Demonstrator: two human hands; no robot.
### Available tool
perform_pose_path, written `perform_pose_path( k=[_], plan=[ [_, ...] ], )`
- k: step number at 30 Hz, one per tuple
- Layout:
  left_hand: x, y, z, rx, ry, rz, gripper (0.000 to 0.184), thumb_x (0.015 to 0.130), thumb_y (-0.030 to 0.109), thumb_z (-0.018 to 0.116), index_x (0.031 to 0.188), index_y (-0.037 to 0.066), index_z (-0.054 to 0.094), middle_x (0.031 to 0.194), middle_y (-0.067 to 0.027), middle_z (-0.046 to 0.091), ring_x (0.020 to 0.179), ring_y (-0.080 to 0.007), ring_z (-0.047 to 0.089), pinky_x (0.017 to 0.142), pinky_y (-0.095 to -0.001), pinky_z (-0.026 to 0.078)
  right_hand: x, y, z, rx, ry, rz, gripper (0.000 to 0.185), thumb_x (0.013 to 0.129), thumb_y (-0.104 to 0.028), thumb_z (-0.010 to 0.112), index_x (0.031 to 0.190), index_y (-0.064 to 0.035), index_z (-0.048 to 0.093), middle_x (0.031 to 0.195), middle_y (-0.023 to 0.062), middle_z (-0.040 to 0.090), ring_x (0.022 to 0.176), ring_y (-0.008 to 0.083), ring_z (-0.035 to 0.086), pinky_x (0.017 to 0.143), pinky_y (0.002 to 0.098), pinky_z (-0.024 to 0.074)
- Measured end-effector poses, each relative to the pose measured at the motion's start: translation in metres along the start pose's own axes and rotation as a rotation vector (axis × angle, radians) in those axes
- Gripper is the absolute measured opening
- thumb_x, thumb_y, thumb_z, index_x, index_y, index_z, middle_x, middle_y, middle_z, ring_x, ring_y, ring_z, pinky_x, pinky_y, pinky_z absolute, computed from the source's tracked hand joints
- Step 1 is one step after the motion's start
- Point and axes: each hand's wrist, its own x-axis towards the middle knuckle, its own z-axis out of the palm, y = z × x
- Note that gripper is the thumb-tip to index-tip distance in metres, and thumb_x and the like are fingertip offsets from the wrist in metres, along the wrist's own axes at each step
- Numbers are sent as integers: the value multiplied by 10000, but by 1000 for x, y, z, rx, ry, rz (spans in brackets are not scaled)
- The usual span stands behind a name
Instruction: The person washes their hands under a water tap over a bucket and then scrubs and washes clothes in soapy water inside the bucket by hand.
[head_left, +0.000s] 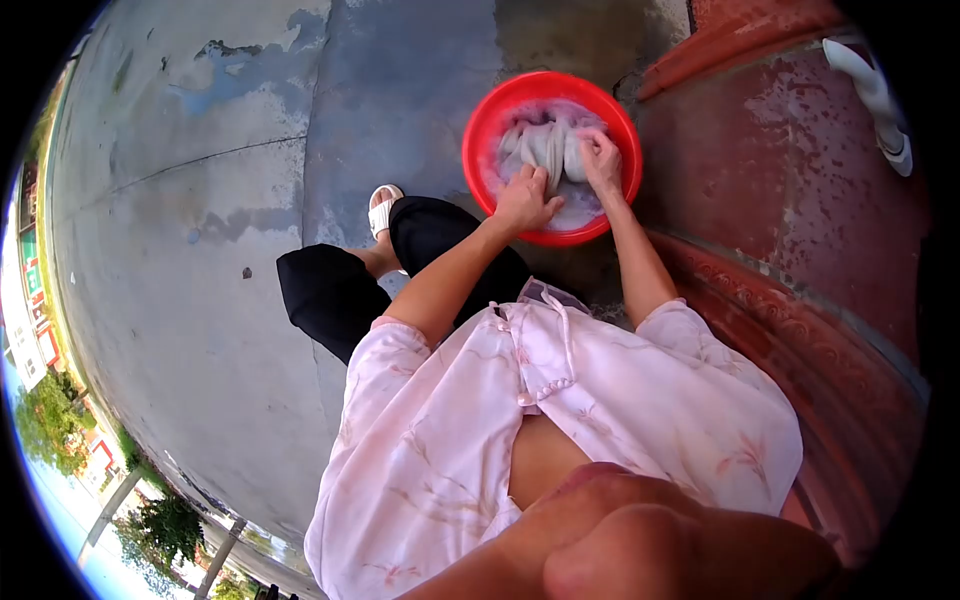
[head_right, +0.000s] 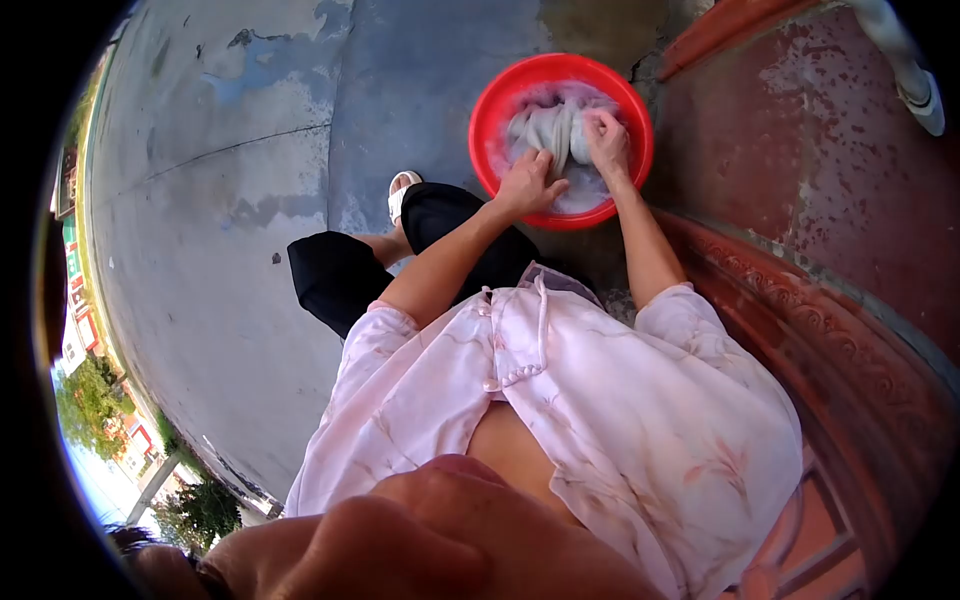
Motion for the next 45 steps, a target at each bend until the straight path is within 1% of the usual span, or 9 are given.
perform_pose_path(
  k=[5, 13, 18, 21, 25, 32, 37, 39, 45],
  plan=[
    [-15, -7, 37, 437, -156, 38, 411, 847, 286, 548, 1173, 44, 486, 1147, -139, 493, 1159, -318, 474, 799, -525, 463, -68, -68, -7, -273, -181, -92, 312, 779, -260, 646, 1063, -133, 627, 609, 127, 604, 670, 353, 634, 631, 438, 480],
    [30, -65, 73, 306, -262, -17, 391, 891, 236, 417, 1195, 21, 538, 1366, -127, 463, 1278, -298, 432, 930, -539, 420, -19, -11, 50, -551, -330, 101, 232, 782, -300, 583, 964, -162, 620, 698, 179, 624, 743, 422, 619, 666, 512, 471],
    [75, -69, 50, 304, -889, 4, 369, 903, 214, 406, 1177, 93, 620, 1186, -201, 606, 1132, -335, 560, 977, -394, 429, 15, 35, 83, -535, -352, 329, 330, 784, -302, 587, 1052, -119, 649, 829, 187, 662, 834, 376, 641, 743, 457, 500],
    [71, -262, 229, -117, -556, 244, 323, 897, 239, 452, 1073, 99, 685, 1108, -170, 649, 1044, -321, 610, 932, -402, 463, 42, 48, 89, -646, -474, 399, 319, 785, -286, 585, 1042, -110, 655, 814, 170, 661, 814, 348, 640, 733, 435, 500],
    [112, -92, 53, -21, -568, -105, 333, 841, 258, 543, 1075, 62, 674, 1056, -178, 669, 972, -357, 639, 852, -445, 498, 64, 72, 95, -764, -537, 423, 305, 785, -264, 583, 1028, -97, 662, 793, 146, 659, 787, 312, 639, 720, 405, 500],
    [72, -41, 3, -420, 122, -488, 285, 780, 201, 596, 944, -22, 660, 943, -253, 664, 944, -371, 649, 816, -449, 499, 60, 63, 75, -659, -412, 377, 282, 786, -227, 580, 1004, -76, 675, 758, 106, 656, 740, 247, 638, 696, 353, 501],
    [27, -14, -16, -501, 27, -145, 207, 802, 123, 580, 946, -21, 618, 906, -255, 640, 884, -395, 630, 784, -453, 491, 26, 13, 17, -126, -187, 246, 262, 779, -191, 581, 981, -55, 680, 728, 77, 649, 700, 195, 631, 669, 316, 495],
    [17, -14, -1, -105, 54, 139, 272, 814, 143, 591, 1050, 9, 575, 953, -251, 587, 941, -413, 590, 837, -441, 471, -2, -18, -4, 146, -170, 86, 241, 756, -145, 589, 950, -29, 671, 699, 62, 630, 660, 147, 612, 628, 296, 478],
    [-5, -3, 23, 137, -190, 83, 348, 861, 292, 550, 1168, 127, 548, 1195, -72, 495, 1150, -286, 479, 863, -583, 427, -60, -96, -39, -181, -325, 29, 548, 791, -214, 619, 1317, -133, 491, 766, 127, 632, 645, 258, 615, 668, 353, 500]
  ],
)
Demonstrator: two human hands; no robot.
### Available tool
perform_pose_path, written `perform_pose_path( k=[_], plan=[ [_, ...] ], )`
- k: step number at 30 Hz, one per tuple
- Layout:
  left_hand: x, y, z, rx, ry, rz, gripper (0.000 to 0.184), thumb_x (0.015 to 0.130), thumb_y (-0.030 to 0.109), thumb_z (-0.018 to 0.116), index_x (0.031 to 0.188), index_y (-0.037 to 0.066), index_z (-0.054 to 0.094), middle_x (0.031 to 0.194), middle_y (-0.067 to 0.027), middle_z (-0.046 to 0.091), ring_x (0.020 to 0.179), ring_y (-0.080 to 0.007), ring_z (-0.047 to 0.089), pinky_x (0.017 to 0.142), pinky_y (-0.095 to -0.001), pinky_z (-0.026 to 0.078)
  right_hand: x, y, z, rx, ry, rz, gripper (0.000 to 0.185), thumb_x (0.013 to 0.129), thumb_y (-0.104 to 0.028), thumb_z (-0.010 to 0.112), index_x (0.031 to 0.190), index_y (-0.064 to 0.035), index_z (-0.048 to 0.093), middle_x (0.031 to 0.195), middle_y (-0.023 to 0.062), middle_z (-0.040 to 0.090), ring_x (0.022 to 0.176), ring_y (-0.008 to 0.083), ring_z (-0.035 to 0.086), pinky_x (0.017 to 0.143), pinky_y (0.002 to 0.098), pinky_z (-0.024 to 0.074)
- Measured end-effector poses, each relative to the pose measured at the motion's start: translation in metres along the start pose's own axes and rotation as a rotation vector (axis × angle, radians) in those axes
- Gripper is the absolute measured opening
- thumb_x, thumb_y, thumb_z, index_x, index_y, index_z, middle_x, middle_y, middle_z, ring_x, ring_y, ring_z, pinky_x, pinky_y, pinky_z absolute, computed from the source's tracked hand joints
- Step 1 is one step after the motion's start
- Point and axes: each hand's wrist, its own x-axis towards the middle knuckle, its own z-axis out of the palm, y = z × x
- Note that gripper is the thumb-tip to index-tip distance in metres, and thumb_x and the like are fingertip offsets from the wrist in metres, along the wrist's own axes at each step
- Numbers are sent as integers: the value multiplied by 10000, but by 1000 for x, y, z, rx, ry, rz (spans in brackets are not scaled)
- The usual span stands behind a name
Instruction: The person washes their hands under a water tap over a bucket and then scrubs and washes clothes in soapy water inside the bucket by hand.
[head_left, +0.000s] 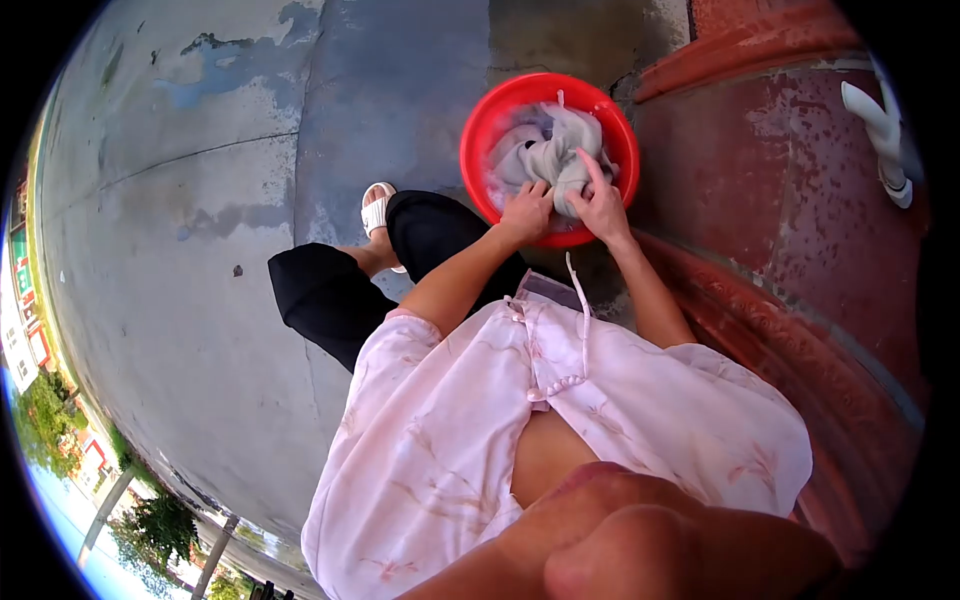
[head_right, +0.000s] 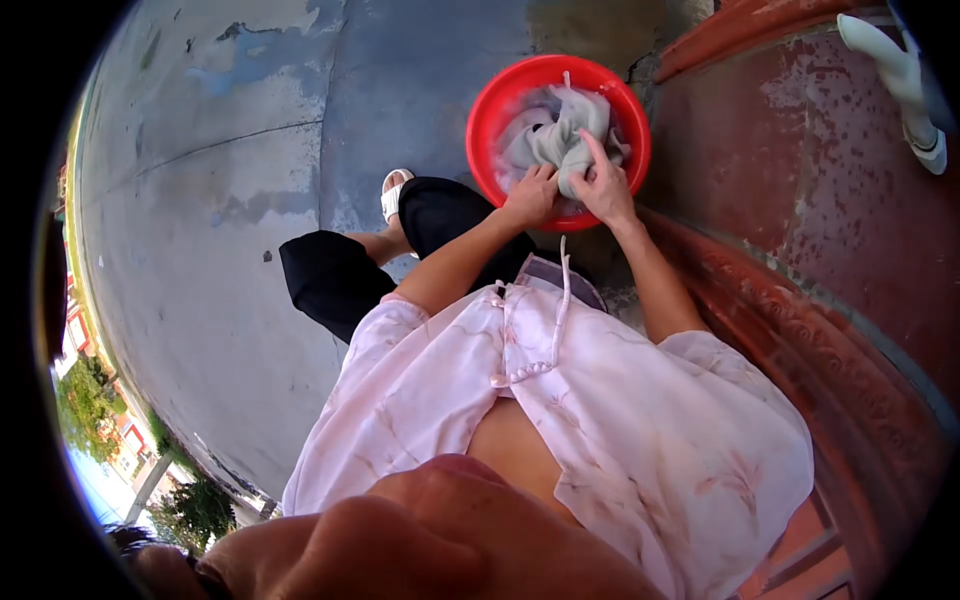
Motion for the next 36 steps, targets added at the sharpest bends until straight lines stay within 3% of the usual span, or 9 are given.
perform_pose_path(
  k=[5, 12, 14, 16, 21, 28, 31, 33, 36],
  plan=[
    [18, -8, 13, 228, -261, -68, 357, 885, 225, 472, 1206, 85, 541, 1276, -72, 446, 1223, -282, 409, 913, -568, 426, 36, -6, 26, -563, -36, 274, 748, 795, -500, 639, 1427, -243, 333, 1214, 253, 445, 1164, 463, 440, 892, 556, 416],
    [69, -72, 61, 112, -396, -64, 326, 873, 185, 468, 1128, 20, 585, 1131, -145, 586, 1020, -301, 573, 894, -450, 479, 97, 81, 102, -535, 116, 496, 632, 821, -372, 609, 1377, -185, 375, 1260, 273, 458, 1178, 451, 469, 944, 529, 419],
    [78, -92, 78, 75, -428, 26, 288, 846, 239, 498, 1041, 134, 684, 1088, -114, 663, 1015, -297, 616, 883, -395, 481, 104, 132, 119, -458, -26, 584, 585, 848, -299, 560, 1378, -119, 392, 1331, 267, 448, 1222, 432, 458, 978, 494, 413],
    [73, -125, 99, -855, -210, -85, 303, 841, 271, 505, 1035, 132, 692, 1097, -118, 661, 980, -292, 624, 880, -388, 482, 112, 154, 122, -456, -266, 616, 536, 868, -243, 517, 1364, -62, 426, 1384, 251, 436, 1252, 415, 450, 1001, 462, 408],
    [111, -94, 29, -20, -350, -113, 407, 704, 293, 718, 1053, 86, 686, 1068, -144, 670, 987, -303, 627, 881, -397, 484, 156, 133, 113, -796, -478, 653, 485, 880, -213, 483, 1337, -48, 473, 1396, 234, 437, 1249, 404, 460, 1001, 442, 410],
    [76, -89, -47, -639, 123, -228, 420, 855, 299, 578, 1157, 14, 632, 1091, -203, 658, 1051, -313, 622, 923, -369, 473, 160, 109, 89, -568, -558, 535, 478, 882, -332, 492, 1239, -27, 582, 1374, 239, 469, 1256, 340, 485, 961, 412, 441],
    [72, -77, -72, -577, 286, -140, 526, 884, 370, 568, 1266, 9, 551, 1249, -225, 566, 1193, -337, 525, 1000, -382, 418, 117, 107, 70, 274, -138, 526, 427, 841, -304, 565, 1180, -50, 622, 1325, 224, 517, 1202, 325, 526, 912, 395, 461],
    [74, -63, -72, -612, 271, -89, 728, 863, 537, 572, 1415, 92, 406, 1478, -227, 324, 1371, -373, 308, 1101, -409, 303, 97, 53, 42, -9, 25, 240, 347, 751, -198, 649, 1072, -65, 644, 1176, 191, 590, 1093, 338, 560, 878, 398, 458],
    [68, -26, -62, -338, 219, -252, 803, 803, 621, 591, 1438, 175, 385, 1495, -216, 295, 1392, -366, 270, 1110, -405, 286, 40, 23, 34, -58, 159, -154, 303, 675, -87, 667, 972, -59, 616, 998, 173, 580, 965, 346, 570, 830, 412, 461]
  ],
)
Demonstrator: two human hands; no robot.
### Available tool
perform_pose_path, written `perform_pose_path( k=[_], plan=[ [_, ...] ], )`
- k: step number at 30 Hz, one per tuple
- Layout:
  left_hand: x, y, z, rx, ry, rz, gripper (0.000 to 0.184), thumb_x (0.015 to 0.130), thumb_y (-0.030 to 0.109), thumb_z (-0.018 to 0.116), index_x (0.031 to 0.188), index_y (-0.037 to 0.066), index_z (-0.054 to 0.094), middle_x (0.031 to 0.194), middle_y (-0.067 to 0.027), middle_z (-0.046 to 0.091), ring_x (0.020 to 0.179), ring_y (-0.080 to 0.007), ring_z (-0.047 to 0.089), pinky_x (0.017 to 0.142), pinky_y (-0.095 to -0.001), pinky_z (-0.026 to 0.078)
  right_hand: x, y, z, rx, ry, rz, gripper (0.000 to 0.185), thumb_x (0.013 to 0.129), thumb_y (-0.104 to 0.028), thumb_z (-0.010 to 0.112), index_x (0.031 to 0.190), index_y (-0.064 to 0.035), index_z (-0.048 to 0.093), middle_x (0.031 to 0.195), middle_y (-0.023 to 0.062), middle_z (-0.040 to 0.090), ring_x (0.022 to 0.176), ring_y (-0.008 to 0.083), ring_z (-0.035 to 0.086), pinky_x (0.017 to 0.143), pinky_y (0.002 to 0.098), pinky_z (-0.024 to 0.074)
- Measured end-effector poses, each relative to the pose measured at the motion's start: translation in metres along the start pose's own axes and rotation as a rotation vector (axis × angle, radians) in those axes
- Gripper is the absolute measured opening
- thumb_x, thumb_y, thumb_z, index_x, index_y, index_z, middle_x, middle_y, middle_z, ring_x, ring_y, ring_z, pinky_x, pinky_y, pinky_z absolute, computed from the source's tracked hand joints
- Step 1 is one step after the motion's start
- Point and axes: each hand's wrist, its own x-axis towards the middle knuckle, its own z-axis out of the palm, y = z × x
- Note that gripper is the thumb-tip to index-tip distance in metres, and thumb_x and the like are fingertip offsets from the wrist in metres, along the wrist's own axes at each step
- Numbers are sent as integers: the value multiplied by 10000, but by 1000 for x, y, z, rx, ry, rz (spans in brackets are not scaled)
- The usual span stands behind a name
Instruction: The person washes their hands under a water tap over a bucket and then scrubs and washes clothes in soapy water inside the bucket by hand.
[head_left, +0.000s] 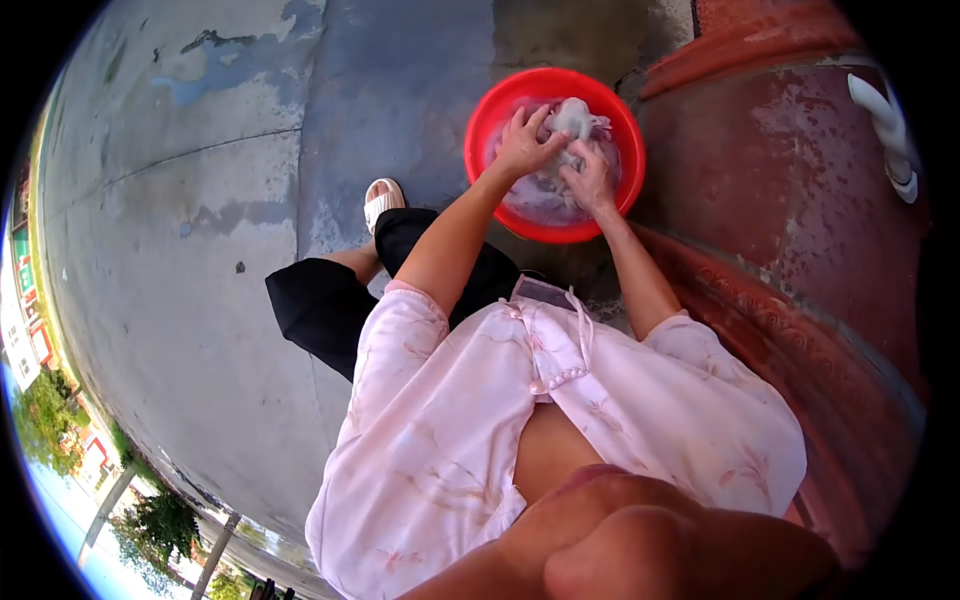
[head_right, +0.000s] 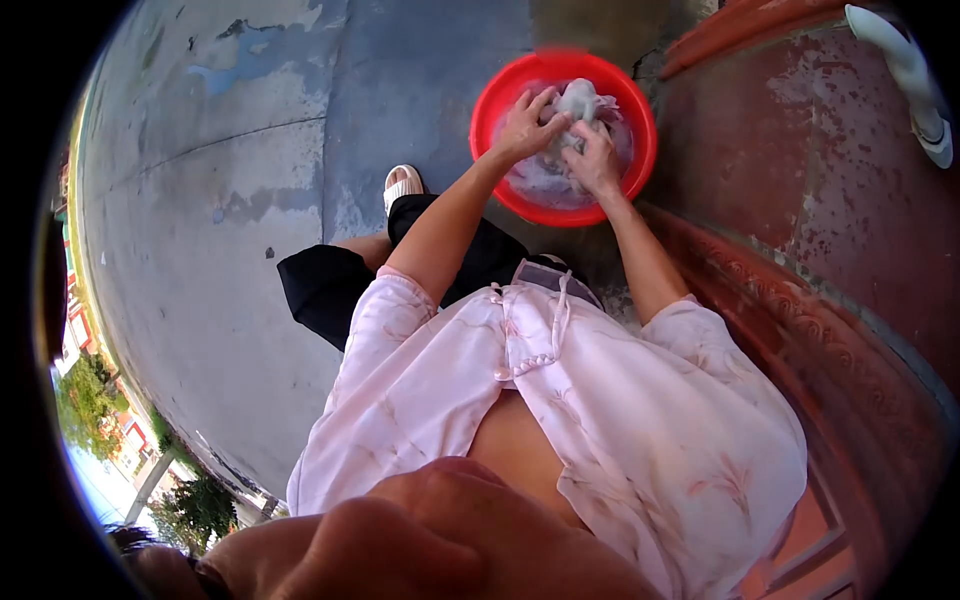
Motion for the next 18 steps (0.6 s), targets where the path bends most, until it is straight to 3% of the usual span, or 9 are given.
perform_pose_path(
  k=[2, 4, 5, 6, 8, 9, 11, 16, 18],
  plan=[
    [-12, 8, 6, 133, 8, -62, 716, 809, 543, 625, 1408, 199, 433, 1400, -249, 417, 1333, -375, 367, 1068, -416, 347, -26, -13, -14, -62, -67, -61, 286, 671, -111, 676, 947, -85, 608, 995, 195, 563, 976, 395, 560, 826, 445, 468],
    [-5, -24, 16, -111, -212, 54, 759, 742, 562, 647, 1368, 175, 462, 1276, -242, 517, 1182, -419, 501, 982, -426, 425, -41, -28, -24, -73, -217, 21, 329, 679, -118, 670, 995, -75, 593, 1032, 187, 574, 1007, 386, 561, 869, 434, 452],
    [-23, -19, 11, -63, -110, 118, 670, 770, 464, 629, 1309, 91, 491, 1148, -233, 578, 1033, -433, 569, 897, -446, 466, -44, -26, -24, 194, -239, 42, 486, 707, -143, 668, 1174, -73, 551, 1177, 221, 541, 1113, 400, 521, 948, 418, 419],
    [-36, -24, 13, -65, -111, 117, 670, 770, 464, 629, 1309, 91, 491, 1148, -233, 578, 1033, -433, 569, 897, -446, 466, -45, -26, -20, 193, -240, 44, 486, 707, -143, 668, 1174, -73, 551, 1177, 221, 541, 1113, 400, 521, 948, 418, 419],
    [-55, -36, 21, 73, -33, 144, 627, 823, 384, 597, 1335, 57, 444, 1132, -203, 570, 1035, -395, 566, 879, -482, 459, -42, -33, -11, -41, 4, -41, 680, 738, -170, 662, 1367, -90, 418, 1333, 267, 441, 1220, 428, 443, 1021, 443, 366],
    [-64, -36, 26, 71, -42, 143, 627, 823, 384, 597, 1335, 57, 444, 1132, -203, 570, 1035, -395, 566, 879, -482, 459, -39, -18, 0, -189, -33, -2, 766, 774, -235, 638, 1458, -145, 304, 1402, 294, 360, 1284, 454, 363, 1060, 489, 313],
    [-74, -23, 31, 443, 44, 158, 595, 861, 319, 564, 1357, 42, 390, 1103, -169, 556, 1041, -349, 562, 849, -511, 458, -31, 3, 27, -367, -53, 84, 749, 786, -272, 617, 1457, -152, 305, 1394, 285, 373, 1281, 449, 365, 1064, 502, 300],
    [-59, -39, 49, 337, 85, 96, 497, 904, 290, 501, 1304, 17, 393, 1147, -180, 534, 1111, -354, 523, 893, -498, 452, -15, 17, 50, -614, -178, 257, 657, 815, -373, 555, 1413, -170, 375, 1267, 226, 513, 1238, 402, 396, 996, 535, 325],
    [-38, -54, 62, 437, 69, 66, 455, 910, 272, 487, 1284, 18, 434, 1103, -155, 597, 1028, -328, 594, 804, -494, 498, 2, 20, 55, -669, -187, 253, 609, 824, -345, 557, 1388, -170, 405, 1170, 226, 573, 1192, 376, 444, 934, 549, 355]
  ],
)
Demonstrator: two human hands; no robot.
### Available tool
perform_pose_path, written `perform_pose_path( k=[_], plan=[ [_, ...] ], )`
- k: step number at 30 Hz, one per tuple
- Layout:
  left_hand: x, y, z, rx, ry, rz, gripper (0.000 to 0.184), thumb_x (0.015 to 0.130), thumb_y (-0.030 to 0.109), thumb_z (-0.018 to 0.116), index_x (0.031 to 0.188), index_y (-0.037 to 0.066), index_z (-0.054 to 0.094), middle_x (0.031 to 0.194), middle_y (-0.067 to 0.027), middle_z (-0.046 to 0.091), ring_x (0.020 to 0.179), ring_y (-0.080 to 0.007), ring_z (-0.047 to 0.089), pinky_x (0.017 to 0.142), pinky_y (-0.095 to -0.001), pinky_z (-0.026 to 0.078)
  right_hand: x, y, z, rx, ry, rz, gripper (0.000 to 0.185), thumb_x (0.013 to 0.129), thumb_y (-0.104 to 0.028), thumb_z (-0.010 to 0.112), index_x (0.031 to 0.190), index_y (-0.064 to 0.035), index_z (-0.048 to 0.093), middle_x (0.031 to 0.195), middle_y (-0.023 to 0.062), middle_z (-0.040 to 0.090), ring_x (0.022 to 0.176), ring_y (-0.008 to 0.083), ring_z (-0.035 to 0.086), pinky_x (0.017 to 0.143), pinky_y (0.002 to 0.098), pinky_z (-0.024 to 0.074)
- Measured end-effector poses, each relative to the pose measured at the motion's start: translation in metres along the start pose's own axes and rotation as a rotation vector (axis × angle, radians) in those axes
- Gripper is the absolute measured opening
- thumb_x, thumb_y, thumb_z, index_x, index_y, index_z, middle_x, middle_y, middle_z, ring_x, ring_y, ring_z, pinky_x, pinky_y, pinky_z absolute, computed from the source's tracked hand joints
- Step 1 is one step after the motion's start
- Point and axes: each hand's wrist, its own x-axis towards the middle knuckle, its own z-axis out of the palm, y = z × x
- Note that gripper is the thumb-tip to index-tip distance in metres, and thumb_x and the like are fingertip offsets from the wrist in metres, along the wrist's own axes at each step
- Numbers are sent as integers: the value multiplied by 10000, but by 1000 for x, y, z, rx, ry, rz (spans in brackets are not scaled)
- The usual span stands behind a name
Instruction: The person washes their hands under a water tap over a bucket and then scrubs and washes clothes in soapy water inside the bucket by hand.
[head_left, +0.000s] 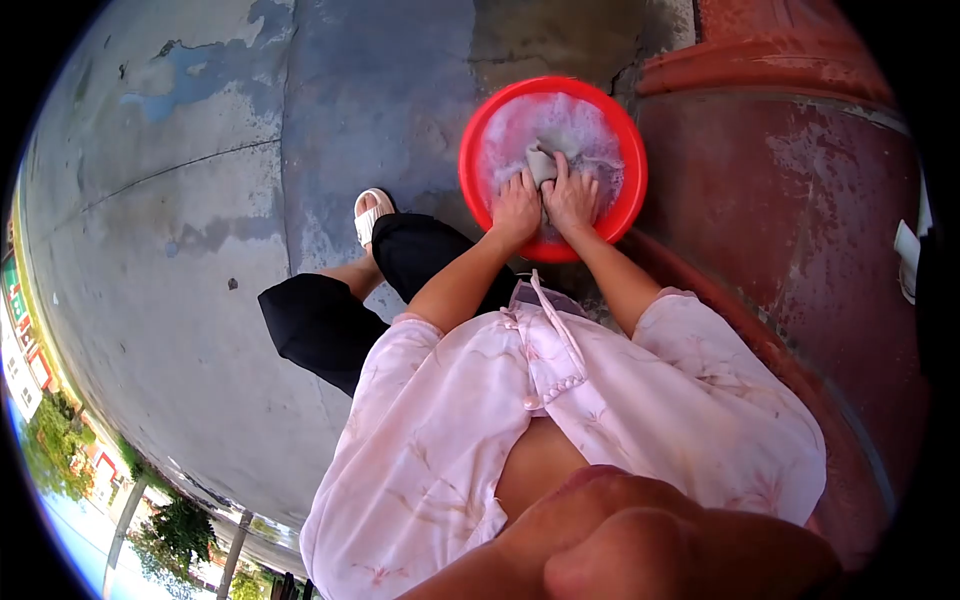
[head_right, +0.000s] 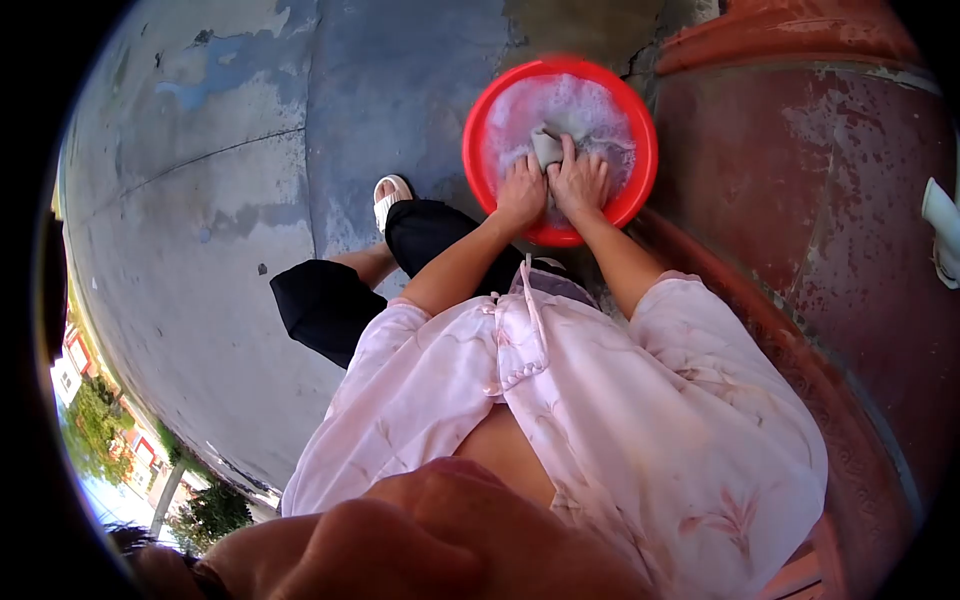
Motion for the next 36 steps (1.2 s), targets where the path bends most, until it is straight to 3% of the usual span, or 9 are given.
perform_pose_path(
  k=[3, 6, 10, 13, 16, 23, 26, 30, 36],
  plan=[
    [34, -6, -7, -220, -378, -132, 375, 918, 242, 453, 1175, -9, 559, 1061, -200, 648, 957, -351, 640, 795, -500, 511, 32, -4, 3, 200, -328, 292, 562, 825, -305, 566, 1352, -139, 465, 1170, 251, 577, 1163, 376, 502, 919, 520, 401],
    [64, -46, 50, -92, -452, 214, 298, 878, 221, 486, 1015, 32, 672, 990, -216, 670, 864, -382, 666, 765, -496, 522, 53, 38, 84, 204, -395, 277, 470, 835, -269, 541, 1267, -83, 533, 1121, 262, 614, 1063, 424, 567, 909, 496, 439],
    [88, -35, 40, 21, -566, 112, 283, 842, 195, 512, 981, 17, 683, 994, -225, 671, 949, -394, 642, 848, -462, 505, 71, 68, 93, 58, -443, 264, 453, 826, -252, 545, 1242, -75, 551, 1128, 265, 609, 1082, 420, 562, 913, 488, 441],
    [88, -20, 4, -461, -151, -24, 426, 800, 244, 567, 1116, -38, 611, 1052, -255, 649, 985, -383, 637, 881, -466, 498, 94, 73, 87, -8, -440, 234, 440, 819, -240, 548, 1224, -68, 564, 1132, 268, 605, 1096, 417, 558, 916, 482, 442],
    [83, -15, 6, -424, -1, -119, 526, 781, 288, 597, 1205, -18, 541, 1032, -277, 644, 981, -399, 628, 890, -464, 487, 112, 75, 86, -39, -427, 180, 428, 812, -228, 550, 1206, -62, 578, 1137, 270, 601, 1110, 414, 554, 920, 476, 444],
    [43, 6, -43, -913, -136, -298, 776, 817, 471, 588, 1413, 41, 338, 1172, -300, 572, 1111, -430, 561, 959, -436, 445, 135, 94, 87, 301, -204, -186, 400, 796, -199, 557, 1163, -47, 609, 1148, 276, 592, 1143, 408, 546, 927, 461, 446],
    [42, 11, -62, -634, 29, -368, 840, 809, 522, 587, 1456, 72, 296, 1265, -311, 503, 1189, -414, 514, 1005, -415, 417, 52, 43, -12, 672, -55, -147, 338, 772, -116, 522, 1073, 5, 613, 1012, 227, 634, 969, 393, 603, 850, 421, 470],
    [50, 15, -57, -529, -245, -139, 835, 782, 533, 622, 1474, 186, 310, 1342, -279, 448, 1251, -416, 445, 1033, -443, 387, -16, 28, -50, 582, -33, -393, 242, 730, -100, 536, 946, -4, 587, 844, 211, 591, 855, 389, 571, 800, 471, 441],
    [-31, 47, -58, -66, -79, -113, 679, 837, 414, 588, 1444, 231, 346, 1336, -297, 400, 1186, -486, 446, 939, -539, 439, -27, 26, -24, 418, 395, -91, 558, 800, -353, 654, 1281, -124, 491, 1199, 243, 498, 1067, 420, 483, 929, 501, 396]
  ],
)
